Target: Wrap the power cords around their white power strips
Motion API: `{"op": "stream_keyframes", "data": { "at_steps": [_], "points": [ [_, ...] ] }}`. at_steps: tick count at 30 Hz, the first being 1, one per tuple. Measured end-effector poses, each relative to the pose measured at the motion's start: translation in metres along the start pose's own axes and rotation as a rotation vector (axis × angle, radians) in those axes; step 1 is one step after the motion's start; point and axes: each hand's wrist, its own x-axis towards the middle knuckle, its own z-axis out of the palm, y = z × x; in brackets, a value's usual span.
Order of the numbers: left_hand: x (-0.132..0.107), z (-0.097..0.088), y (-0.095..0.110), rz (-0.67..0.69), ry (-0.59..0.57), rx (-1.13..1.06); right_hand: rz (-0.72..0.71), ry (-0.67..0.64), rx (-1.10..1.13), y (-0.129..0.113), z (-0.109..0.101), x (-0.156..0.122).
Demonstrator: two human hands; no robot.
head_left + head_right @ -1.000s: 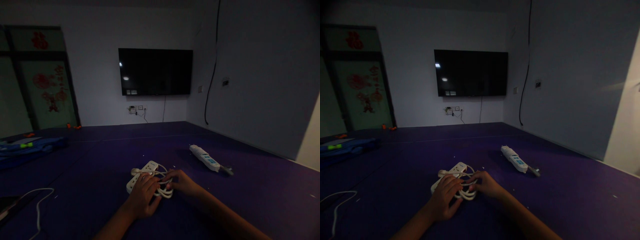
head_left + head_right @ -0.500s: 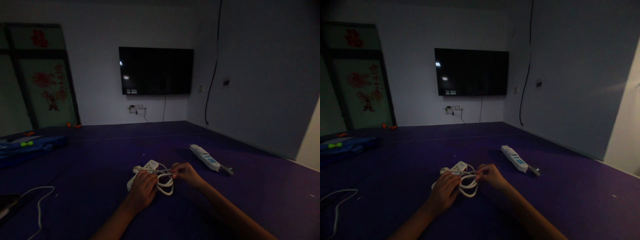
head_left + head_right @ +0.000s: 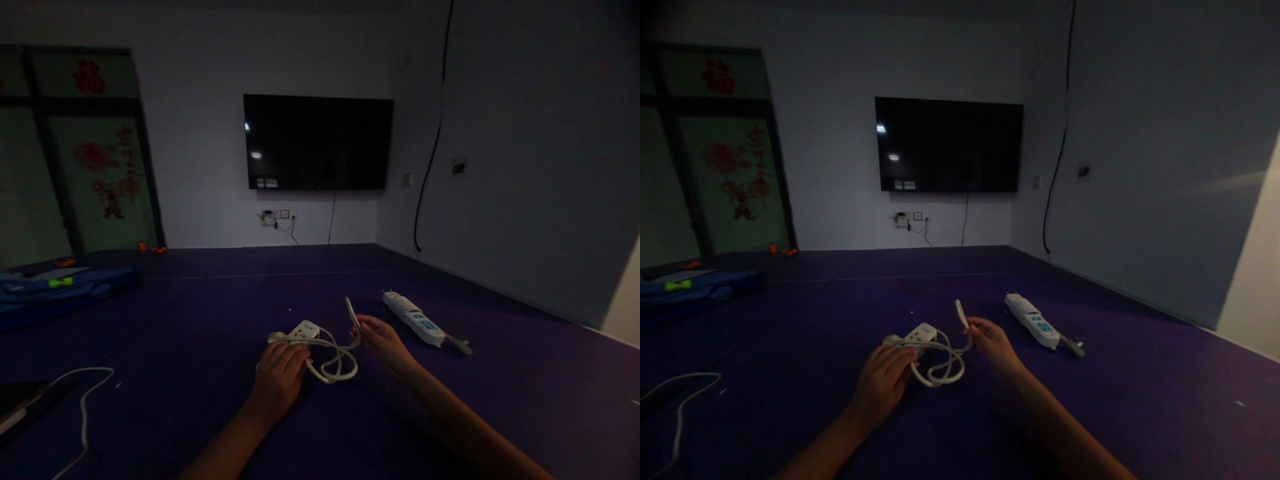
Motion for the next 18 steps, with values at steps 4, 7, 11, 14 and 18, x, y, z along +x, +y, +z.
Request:
{"op": "stream_keyframes", "data": {
  "at_steps": [4, 7, 11, 14, 18],
  "points": [
    [-0.001, 0.001, -0.001, 0.004, -0.014, -0.007, -0.020, 0.077, 0.066, -0.001, 0.001, 0.000],
    [-0.001, 0.001, 0.000, 0.013, -0.020, -0.006, -0.020, 0.169, 0.078, 0.001, -0.001, 0.003],
    [0.000, 0.002, 0.001, 0.018, -0.026, -0.008, 0.009, 0.314, 0.058, 0.011, -0.012, 0.010],
    [-0.001, 0.001, 0.001, 0.027, -0.039, -0.014, 0.015, 0.391, -0.009, 0.022, -0.025, 0.016],
    [-0.001, 0.001, 0.003, 0.059, -0.038, -0.017, -0.016, 0.423, -0.111, 0.032, -0.035, 0.019]
  ]
}}
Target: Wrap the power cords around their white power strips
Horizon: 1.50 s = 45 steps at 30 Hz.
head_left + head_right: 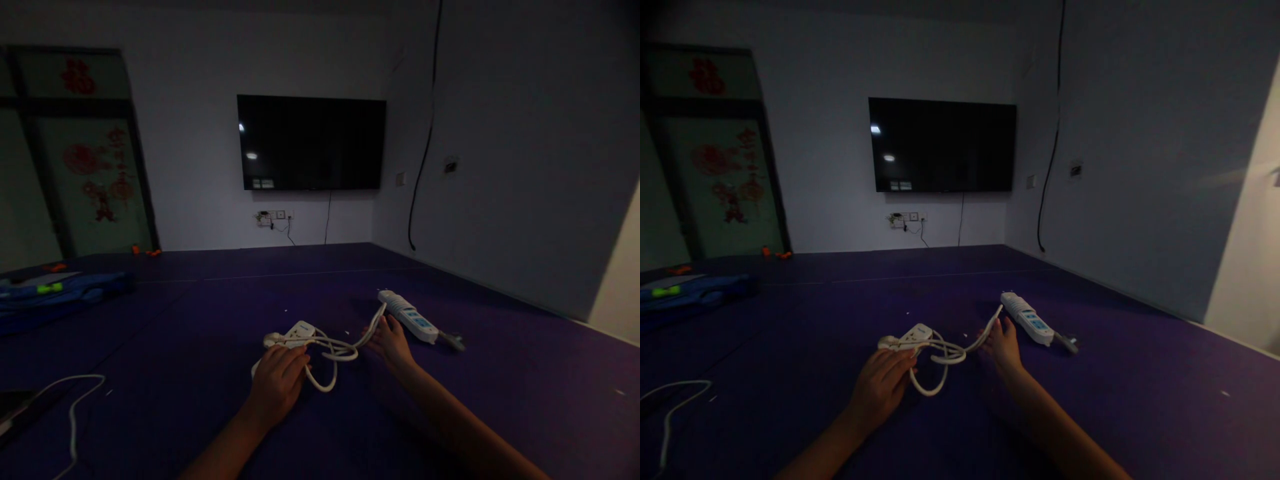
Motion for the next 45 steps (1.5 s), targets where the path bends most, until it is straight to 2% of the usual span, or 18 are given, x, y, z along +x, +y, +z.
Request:
{"op": "stream_keyframes", "data": {
  "at_steps": [6, 11, 14, 18, 22, 26, 30, 34, 39, 42, 45],
  "points": [
    [0.001, 0.000, 0.002, 0.013, 0.011, -0.012, 0.102, 0.060, 0.067, -0.004, 0.000, -0.003],
    [0.001, -0.001, 0.002, 0.007, -0.006, -0.022, 0.080, 0.033, 0.042, -0.004, -0.003, 0.001],
    [0.002, -0.002, 0.003, 0.008, -0.008, -0.028, -0.047, 0.003, -0.112, -0.005, -0.007, 0.002],
    [0.003, -0.002, 0.004, 0.011, -0.013, -0.041, -0.319, 0.063, -0.629, -0.015, -0.015, 0.000],
    [0.001, -0.001, 0.003, 0.015, -0.019, -0.041, -0.384, 0.141, -1.034, -0.025, -0.017, -0.003],
    [0.000, -0.002, 0.003, 0.011, -0.033, -0.045, -0.487, 0.167, -1.166, -0.027, -0.014, -0.006],
    [0.001, -0.003, 0.004, -0.001, -0.031, -0.051, -0.713, 0.207, -1.174, -0.028, -0.010, -0.008],
    [0.001, -0.003, 0.004, -0.003, -0.029, -0.055, -0.889, 0.111, -1.184, -0.031, -0.004, -0.013],
    [0.001, -0.001, 0.004, -0.005, -0.024, -0.064, -0.958, -0.057, -1.158, -0.036, 0.006, -0.025],
    [0.001, -0.001, 0.003, 0.005, -0.021, -0.061, -0.894, -0.220, -1.162, -0.043, 0.015, -0.037],
    [0.001, 0.000, 0.003, 0.016, -0.023, -0.053, -0.738, -0.318, -1.235, -0.048, 0.024, -0.052]
  ]
}}
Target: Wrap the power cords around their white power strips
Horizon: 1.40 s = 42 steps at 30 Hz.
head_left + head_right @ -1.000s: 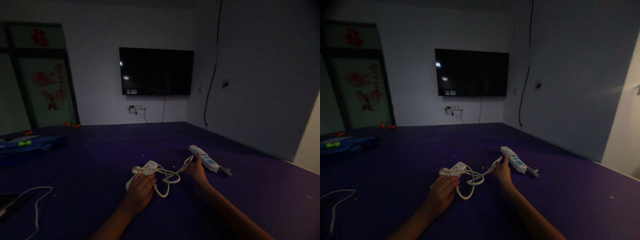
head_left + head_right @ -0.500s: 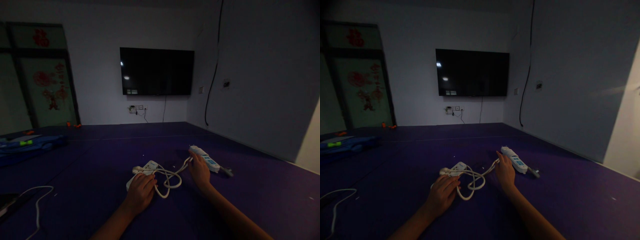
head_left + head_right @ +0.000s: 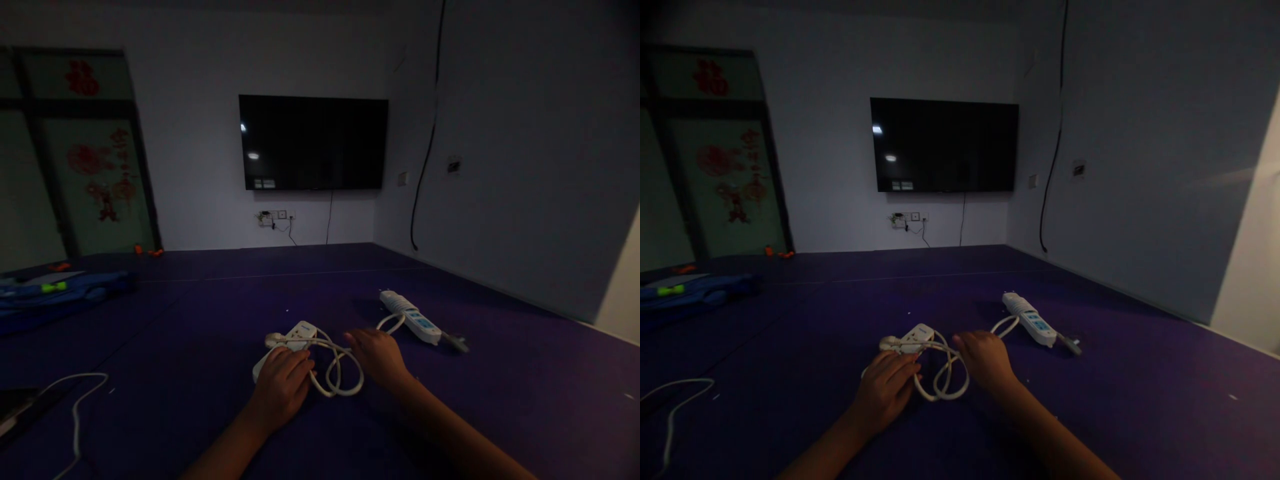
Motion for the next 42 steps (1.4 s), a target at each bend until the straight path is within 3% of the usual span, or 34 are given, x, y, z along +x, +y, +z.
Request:
{"op": "stream_keyframes", "data": {
  "at_steps": [5, 10, 13, 19, 28, 38, 42],
  "points": [
    [-0.001, 0.001, 0.000, 0.012, -0.012, 0.010, 0.096, -0.124, 0.119, -0.015, 0.002, -0.002],
    [-0.002, 0.002, 0.001, 0.047, -0.013, -0.011, 0.129, -0.259, 0.230, -0.006, 0.016, -0.002],
    [-0.001, 0.002, 0.002, 0.083, -0.034, -0.029, 0.124, -0.275, 0.234, 0.000, 0.026, -0.003],
    [-0.001, 0.001, 0.002, 0.094, -0.034, -0.030, 0.098, -0.088, 0.397, -0.004, 0.033, -0.003],
    [0.002, 0.000, 0.003, 0.096, -0.038, -0.048, 0.190, 0.220, 0.638, -0.013, 0.019, -0.005],
    [-0.004, 0.003, 0.001, 0.079, -0.067, -0.040, 0.472, 0.554, 0.799, 0.016, 0.010, 0.004],
    [-0.002, 0.002, 0.002, 0.088, -0.064, -0.040, 0.523, 0.610, 0.774, 0.035, 0.007, 0.009]
  ]
}}
